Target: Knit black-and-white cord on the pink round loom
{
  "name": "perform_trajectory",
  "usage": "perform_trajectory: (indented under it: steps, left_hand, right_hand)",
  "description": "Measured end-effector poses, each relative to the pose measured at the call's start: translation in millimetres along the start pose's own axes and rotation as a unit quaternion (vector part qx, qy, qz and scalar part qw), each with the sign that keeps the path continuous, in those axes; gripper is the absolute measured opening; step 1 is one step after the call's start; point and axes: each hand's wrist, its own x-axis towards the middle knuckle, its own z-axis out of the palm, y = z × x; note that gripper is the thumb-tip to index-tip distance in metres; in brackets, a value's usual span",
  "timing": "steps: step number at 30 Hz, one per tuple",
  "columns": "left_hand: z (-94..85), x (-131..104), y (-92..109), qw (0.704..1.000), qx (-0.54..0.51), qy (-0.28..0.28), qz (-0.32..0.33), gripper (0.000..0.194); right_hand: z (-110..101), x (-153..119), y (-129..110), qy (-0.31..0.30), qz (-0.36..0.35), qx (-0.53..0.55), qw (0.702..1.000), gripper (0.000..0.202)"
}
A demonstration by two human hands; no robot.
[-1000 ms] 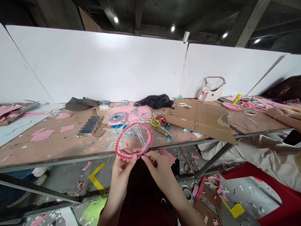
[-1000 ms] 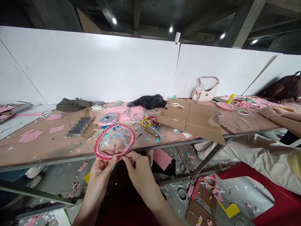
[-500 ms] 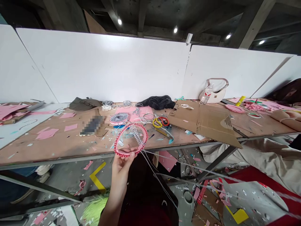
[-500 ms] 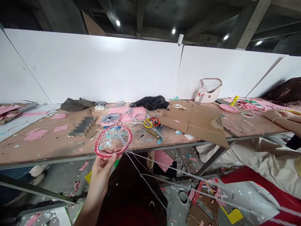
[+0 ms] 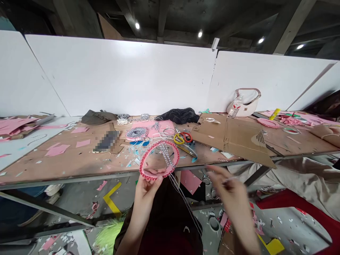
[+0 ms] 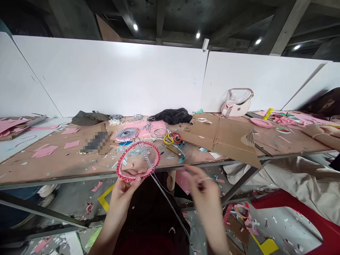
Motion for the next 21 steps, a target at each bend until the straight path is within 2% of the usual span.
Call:
perform_trajectory:
  steps: [2, 3, 5, 7, 14, 16, 18, 19, 21]
  left_hand:
    - [0.2, -1.4, -0.5, 1.000, -0.004, -0.011, -0.003, 0.023]
    - [0.0, -1.7, -0.6, 1.000, -0.008, -0.012, -0.005, 0.022]
    - [-0.4, -1.6, 0.0, 1.000, -0.017, -0.009, -0.013, 0.022]
    - [-0.1, -1.5, 1.2, 0.999, -0.023, -0.007, -0.022, 0.022]
    - [6.1, -3.9, 3.6, 0.998, -0.055, -0.017, -0.029, 0.021]
    - [5.9, -3.6, 3.0, 0.998, -0.057, -0.013, -0.032, 0.022]
    - [3.6, -2.0, 1.6, 0.998, -0.058, -0.002, -0.034, 0.024]
    - [1.7, -0.7, 0.6, 0.998, -0.057, 0.007, -0.037, 0.025]
    - [-3.5, 2.5, -2.2, 0.997, -0.052, 0.034, -0.040, 0.029]
  right_hand:
    - [41.1, 2.5, -10.3, -0.117, -0.004, 0.032, 0.993, 0.034]
    - [58.1, 3.3, -14.9, -0.141, -0.008, 0.038, 0.989, 0.033]
    - [79.9, 3.7, -20.9, -0.149, -0.014, 0.039, 0.988, 0.033]
    - [86.2, 3.0, -22.0, -0.137, -0.019, 0.040, 0.990, 0.034]
    - [85.7, 0.3, -16.2, -0.145, -0.015, 0.049, 0.988, 0.029]
    - [79.8, 0.2, -16.8, -0.144, -0.023, 0.062, 0.987, 0.031]
    - [57.4, 0.1, -14.7, -0.124, -0.018, 0.083, 0.989, 0.030]
    - [38.8, 0.1, -11.6, -0.090, -0.011, 0.091, 0.992, 0.029]
    - [-9.8, 0.7, -2.2, 0.038, 0.001, 0.092, 0.995, 0.029]
